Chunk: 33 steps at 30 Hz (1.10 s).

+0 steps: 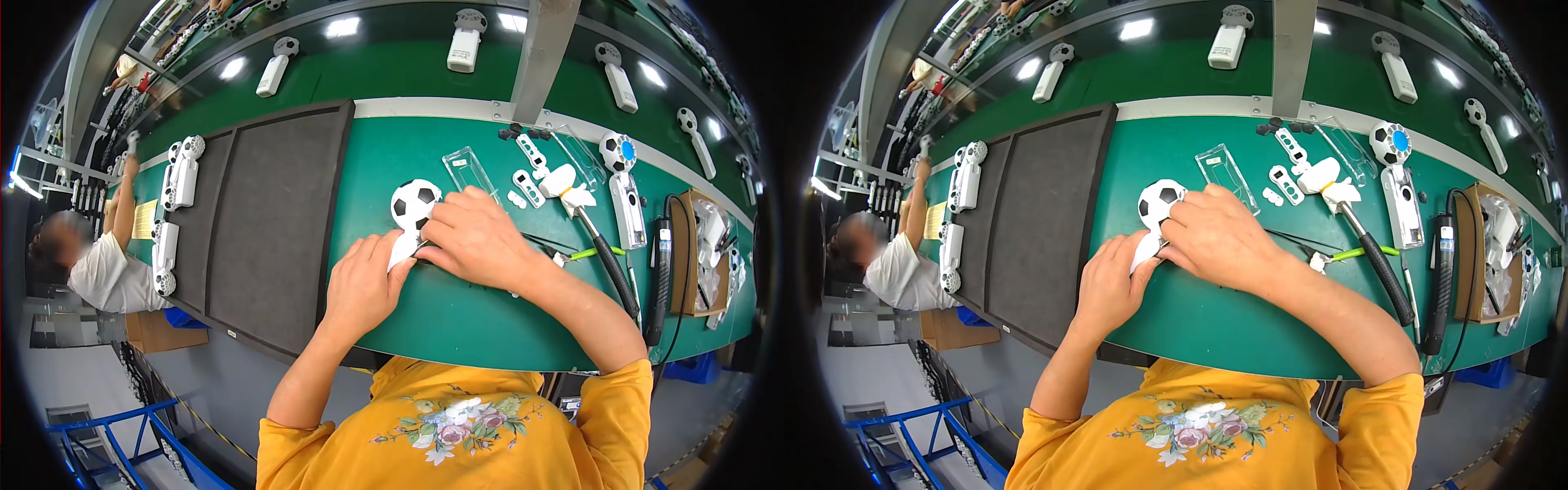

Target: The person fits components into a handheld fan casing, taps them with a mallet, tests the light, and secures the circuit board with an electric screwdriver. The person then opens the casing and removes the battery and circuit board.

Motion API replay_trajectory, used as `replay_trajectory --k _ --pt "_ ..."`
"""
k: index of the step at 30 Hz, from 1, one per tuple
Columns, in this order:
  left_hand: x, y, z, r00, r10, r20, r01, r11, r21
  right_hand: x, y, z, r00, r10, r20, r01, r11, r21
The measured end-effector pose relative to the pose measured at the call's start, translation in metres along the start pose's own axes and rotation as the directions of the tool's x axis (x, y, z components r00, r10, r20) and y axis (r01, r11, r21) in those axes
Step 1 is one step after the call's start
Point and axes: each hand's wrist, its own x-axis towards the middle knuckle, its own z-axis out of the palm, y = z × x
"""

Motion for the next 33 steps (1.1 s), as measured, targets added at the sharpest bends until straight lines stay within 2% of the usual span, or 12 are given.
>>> replay_trajectory --k 5,8,12,14,17,24,26,29,33 --pt "-0.004 0.003 0.007 0.991 0.025 -0.135 -0.014 0.996 0.082 -0.002 -0.001 0.007 0.997 -0.059 -0.043 0.058 0.998 -0.013" --pt "-0.005 -0.003 0.012 0.986 0.002 -0.166 0.003 1.0 0.025 -0.004 0.002 0.009 0.993 -0.103 -0.052 0.104 0.995 0.004" --pt "-0.003 -0.002 0.007 0.99 -0.005 -0.139 0.006 1.0 0.005 -0.008 0.003 0.01 0.991 -0.114 -0.072 0.113 0.994 -0.01" --pt "0.0 0.002 0.002 0.998 -0.047 -0.05 0.048 0.999 0.014 -0.007 0.001 0.011 0.99 -0.121 -0.071 0.12 0.993 -0.015" --pt "0.004 0.007 -0.001 0.998 -0.065 0.003 0.065 0.998 0.012 -0.005 -0.004 0.014 0.986 -0.148 -0.072 0.145 0.988 -0.049" --pt "0.001 0.002 -0.005 0.999 -0.041 0.003 0.041 0.998 -0.042 -0.005 -0.004 0.012 0.984 -0.172 -0.041 0.168 0.982 -0.091" --pt "-0.008 -0.005 -0.012 0.999 0.047 0.009 -0.045 0.995 -0.092 -0.005 -0.005 0.009 0.986 -0.163 -0.022 0.161 0.983 -0.084" --pt "-0.024 -0.013 -0.006 0.999 0.035 -0.03 -0.037 0.995 -0.088 -0.007 -0.008 0.01 0.993 -0.115 -0.029 0.113 0.991 -0.071" --pt "-0.023 -0.008 -0.005 1.0 -0.011 -0.016 0.009 0.997 -0.073 -0.006 -0.009 0.013 0.987 -0.158 -0.033 0.155 0.985 -0.07"
